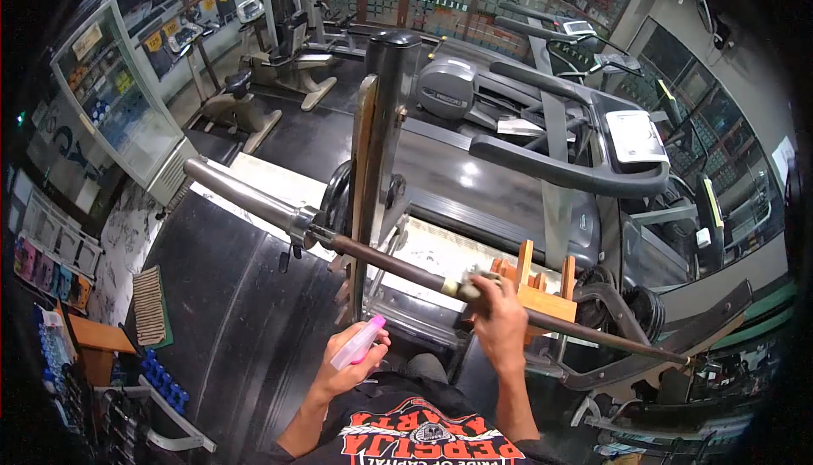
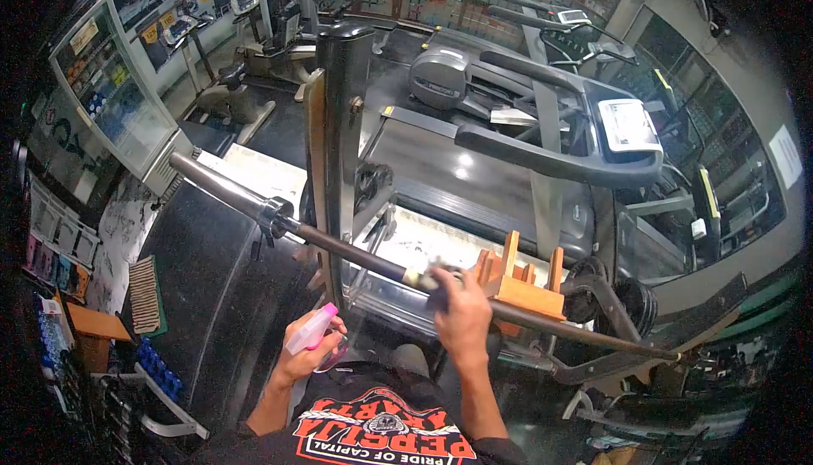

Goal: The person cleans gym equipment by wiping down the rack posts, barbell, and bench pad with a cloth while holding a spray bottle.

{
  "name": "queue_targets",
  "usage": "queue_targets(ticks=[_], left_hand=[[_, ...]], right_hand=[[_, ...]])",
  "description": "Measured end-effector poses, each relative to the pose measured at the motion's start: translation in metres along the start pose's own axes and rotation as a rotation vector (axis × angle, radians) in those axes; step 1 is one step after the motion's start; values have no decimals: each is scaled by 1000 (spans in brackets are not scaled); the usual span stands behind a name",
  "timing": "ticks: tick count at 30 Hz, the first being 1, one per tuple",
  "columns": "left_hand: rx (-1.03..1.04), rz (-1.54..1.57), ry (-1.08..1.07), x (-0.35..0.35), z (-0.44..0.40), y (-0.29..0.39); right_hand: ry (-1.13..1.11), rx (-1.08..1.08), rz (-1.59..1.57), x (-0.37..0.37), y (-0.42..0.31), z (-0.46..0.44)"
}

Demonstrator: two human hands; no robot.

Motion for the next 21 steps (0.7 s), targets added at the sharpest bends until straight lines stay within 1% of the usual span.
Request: queue_targets(ticks=[3,6,7,10,12,15,16,17,19,21], left_hand=[[14,1,20,5,2,-3],[10,20,29,19,1,-2],[-4,39,31,24,2,-2],[18,17,-5,37,6,-1],[27,22,12,42,10,1],[42,5,34,43,17,2],[30,16,49,42,19,0],[16,28,59,42,21,-3],[15,30,55,43,21,-6],[16,31,56,43,22,-6]], right_hand=[[-71,-128,-15,21,-28,-19],[-43,-271,-252,50,-50,-32],[-12,-355,-215,56,-56,-33],[49,-417,-163,45,-50,-19],[-17,-329,-45,29,-24,-3],[-127,-116,50,-12,14,14],[-139,-45,42,-26,23,19],[-102,-37,16,-34,39,24],[-128,63,94,-53,56,30],[-116,92,49,-60,61,30]])
Point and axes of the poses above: each hand's wrist, its own z-axis away from the middle knuckle, its own x-axis out of the palm, y = z × x, the point moved 5 cm from there along -z, towards the middle knuckle, and after that the axes turned 4 degrees about z, right-handed, at the moved point
